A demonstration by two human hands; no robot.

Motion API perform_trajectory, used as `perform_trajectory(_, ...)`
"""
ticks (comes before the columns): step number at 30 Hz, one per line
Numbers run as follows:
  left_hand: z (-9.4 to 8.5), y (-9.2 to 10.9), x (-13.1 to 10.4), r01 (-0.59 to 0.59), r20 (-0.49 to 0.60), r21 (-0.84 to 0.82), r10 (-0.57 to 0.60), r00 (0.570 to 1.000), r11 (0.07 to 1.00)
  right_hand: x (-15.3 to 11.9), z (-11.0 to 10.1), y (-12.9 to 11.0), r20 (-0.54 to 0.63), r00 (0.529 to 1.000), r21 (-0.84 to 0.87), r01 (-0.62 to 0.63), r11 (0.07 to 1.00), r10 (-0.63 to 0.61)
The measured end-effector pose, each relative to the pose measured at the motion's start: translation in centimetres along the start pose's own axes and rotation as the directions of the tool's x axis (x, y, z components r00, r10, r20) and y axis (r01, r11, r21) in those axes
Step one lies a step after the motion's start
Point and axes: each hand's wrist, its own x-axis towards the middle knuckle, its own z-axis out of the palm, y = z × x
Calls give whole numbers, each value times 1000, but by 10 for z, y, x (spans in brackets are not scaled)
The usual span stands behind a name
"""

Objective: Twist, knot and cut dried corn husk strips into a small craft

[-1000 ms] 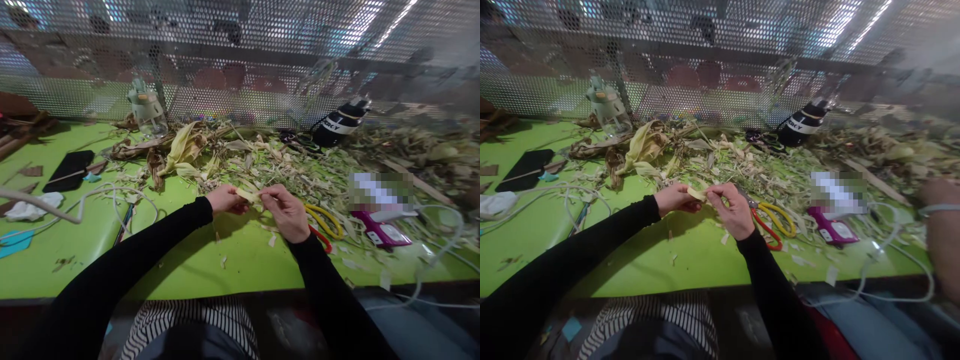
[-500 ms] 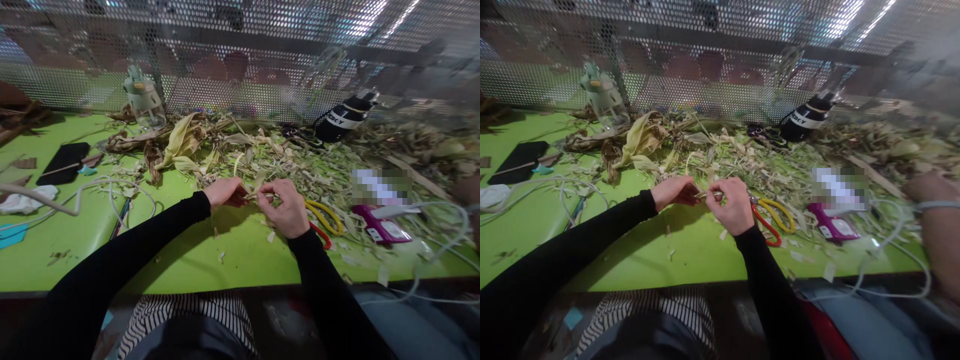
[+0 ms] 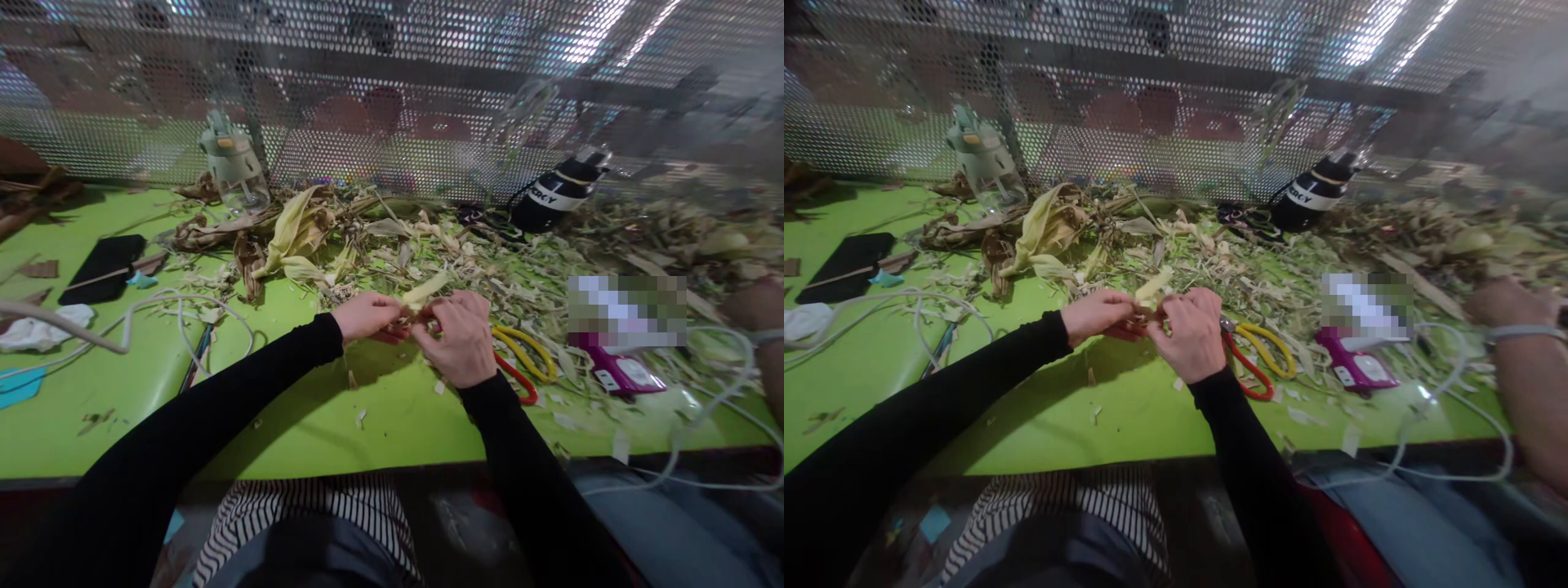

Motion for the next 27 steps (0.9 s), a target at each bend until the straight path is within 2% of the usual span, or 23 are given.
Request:
perform_trajectory(3, -8, -5, 5, -22, 88, -47, 26, 996, 999, -2, 2, 2, -37, 999, -25, -12, 1000, 11)
perform_trajectory(6, -15, -8, 9, -33, 130, -73, 43, 991, 997, -2, 2, 3, -35, 999, -19, -26, 999, 25)
perform_trajectory(13, -20, -8, 13, -23, 144, -46, 30, 989, 999, 1, -4, 3, 69, 997, 95, -24, 995, 17)
perform_trajectory(19, -21, -10, 13, -37, 193, -85, 53, 980, 996, 2, -5, 4, 57, 998, 102, -6, 995, 0)
perform_trajectory(23, -20, -11, 13, -51, 198, -119, 74, 977, 992, 2, -6, 5, 92, 995, 174, -38, 984, 22)
perform_trajectory(27, -19, -12, 14, -66, 184, -101, 84, 979, 993, 2, -7, 7, 130, 991, 131, -56, 990, 39)
